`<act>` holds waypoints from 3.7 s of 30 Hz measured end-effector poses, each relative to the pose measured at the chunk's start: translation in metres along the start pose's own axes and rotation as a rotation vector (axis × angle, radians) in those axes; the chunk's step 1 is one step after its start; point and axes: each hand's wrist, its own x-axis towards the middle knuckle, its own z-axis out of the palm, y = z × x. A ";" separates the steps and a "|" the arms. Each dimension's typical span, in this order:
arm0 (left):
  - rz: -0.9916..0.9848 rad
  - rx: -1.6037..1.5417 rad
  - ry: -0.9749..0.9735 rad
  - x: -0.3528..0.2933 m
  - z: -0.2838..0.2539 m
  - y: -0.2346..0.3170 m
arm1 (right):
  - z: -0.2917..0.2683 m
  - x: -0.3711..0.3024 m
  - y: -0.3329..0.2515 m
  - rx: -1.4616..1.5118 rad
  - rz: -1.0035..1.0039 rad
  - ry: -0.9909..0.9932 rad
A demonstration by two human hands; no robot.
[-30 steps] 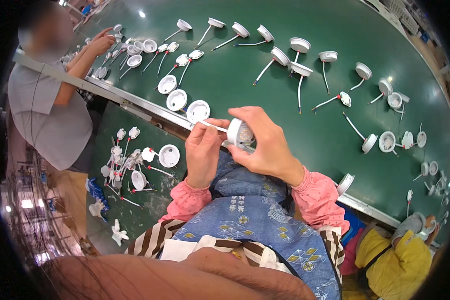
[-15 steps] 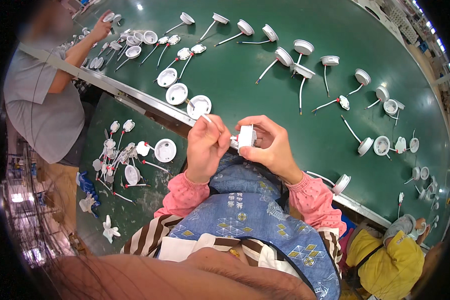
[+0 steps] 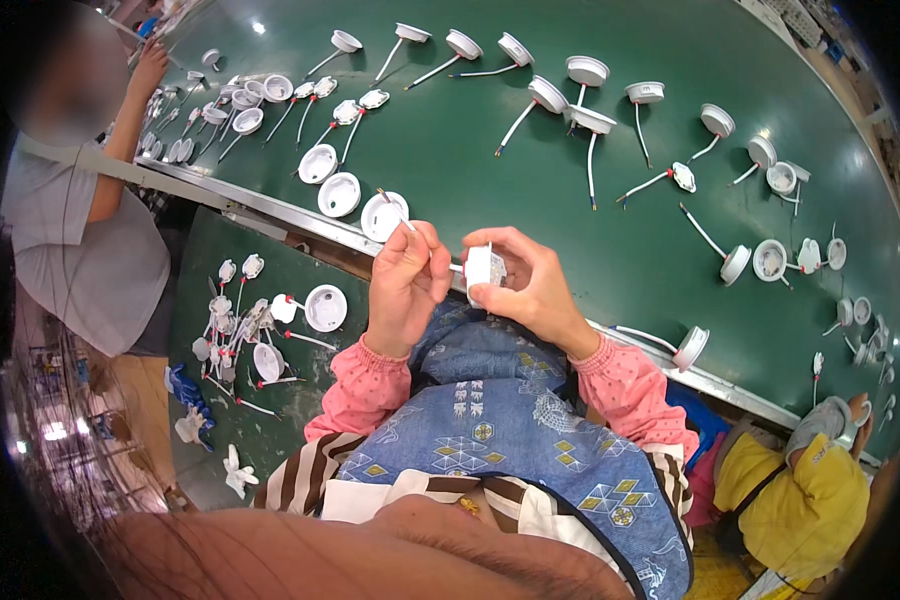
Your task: The person assembles small electrical components for LED lighting by hand, inserting circuit boards into white plastic housings.
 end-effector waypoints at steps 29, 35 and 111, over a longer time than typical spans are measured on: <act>0.130 0.363 0.097 -0.018 0.000 0.003 | 0.026 0.009 -0.025 -1.015 -0.740 0.470; 0.187 0.413 0.118 -0.016 0.008 0.003 | 0.034 0.005 -0.015 -0.961 -0.614 0.443; 0.257 0.311 0.266 0.008 -0.011 -0.022 | 0.041 0.039 0.036 -0.423 -0.340 0.460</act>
